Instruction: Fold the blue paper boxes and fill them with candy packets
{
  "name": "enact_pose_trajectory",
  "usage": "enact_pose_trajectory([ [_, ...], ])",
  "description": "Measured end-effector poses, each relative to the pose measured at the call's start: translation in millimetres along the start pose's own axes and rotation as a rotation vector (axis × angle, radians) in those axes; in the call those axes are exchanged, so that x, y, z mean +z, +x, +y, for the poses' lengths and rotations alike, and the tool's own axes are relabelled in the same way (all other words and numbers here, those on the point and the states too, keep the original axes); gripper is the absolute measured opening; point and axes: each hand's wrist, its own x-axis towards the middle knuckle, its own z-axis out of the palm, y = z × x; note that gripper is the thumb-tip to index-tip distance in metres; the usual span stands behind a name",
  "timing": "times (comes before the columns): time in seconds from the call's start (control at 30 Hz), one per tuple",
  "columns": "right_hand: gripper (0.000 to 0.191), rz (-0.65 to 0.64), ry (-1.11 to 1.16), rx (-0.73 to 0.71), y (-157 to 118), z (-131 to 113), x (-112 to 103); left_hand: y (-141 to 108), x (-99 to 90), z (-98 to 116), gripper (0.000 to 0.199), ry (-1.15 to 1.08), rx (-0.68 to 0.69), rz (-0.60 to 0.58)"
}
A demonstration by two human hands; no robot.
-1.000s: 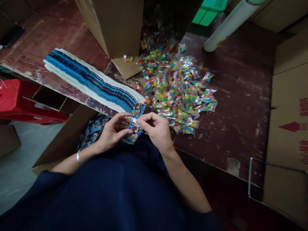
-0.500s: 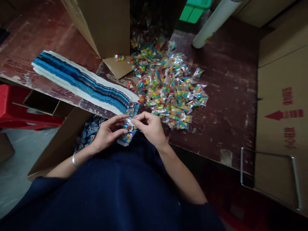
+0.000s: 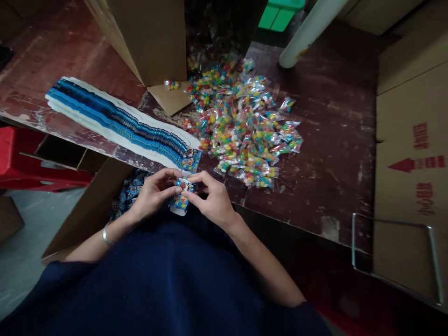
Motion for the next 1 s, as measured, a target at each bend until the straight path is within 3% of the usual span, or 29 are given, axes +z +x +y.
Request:
enact_pose_trajectory([
  [0.1, 0.034, -0.045, -0.055, 0.001, -3.9, 4.6, -8.0, -2.1, -9.5, -2.0, 0.038, 0.041, -0.043, -0.016],
  [0.17, 0.035, 0.109, -0.199, -0.048, -2.2, 7.3, -27.6, -4.0, -25.5, 3.4, 0.038, 0.158, -0.114, -0.09],
  [0.23, 0.025, 0.377, -0.472, -0.141, 0.9, 10.1, -53.0, -5.5, -47.6, 14.8, 0.034, 0.336, -0.191, -0.225],
  [0.27, 0.019, 0.431, -0.646, -0.183, 2.6, 11.7, -65.0, -6.1, -59.1, 21.7, 0.041, 0.43, -0.216, -0.305],
  [0.33, 0.019, 0.36, -0.903, -0.256, 6.1, 16.0, -82.1, -6.9, -79.2, 34.3, 0.054, 0.634, -0.267, -0.538],
  [0.4, 0.026, 0.171, -1.049, -0.318, 9.9, 22.3, -87.9, -7.6, -90.9, 41.7, 0.052, 0.759, -0.288, -0.723],
  [0.47, 0.026, 0.054, -1.107, -0.366, 14.2, 30.4, -85.7, -7.9, -92.6, 43.1, 0.041, 0.777, -0.292, -0.773],
  [0.6, 0.013, 0.136, -1.089, -0.427, 23.9, 42.9, -78.2, -4.6, -74.0, 35.6, 0.029, 0.561, -0.305, -0.574],
  [0.67, 0.014, 0.227, -1.023, -0.471, 26.5, 40.7, -75.7, -0.2, -59.2, 29.5, 0.03, 0.45, -0.215, -0.424],
  [0.83, 0.006, 0.601, -0.594, -0.42, 19.6, 5.4, -58.2, 12.0, -23.0, 11.3, 0.035, 0.394, -0.025, -0.227],
  [0.9, 0.006, 0.631, -0.41, -0.359, 14.5, -11.3, -47.3, 14.7, -13.0, 7.4, 0.036, 0.42, -0.014, -0.191],
  [1.0, 0.007, 0.515, -0.309, -0.279, 10.7, -27.2, -34.6, 15.5, -4.6, 6.5, 0.036, 0.431, -0.004, -0.158],
])
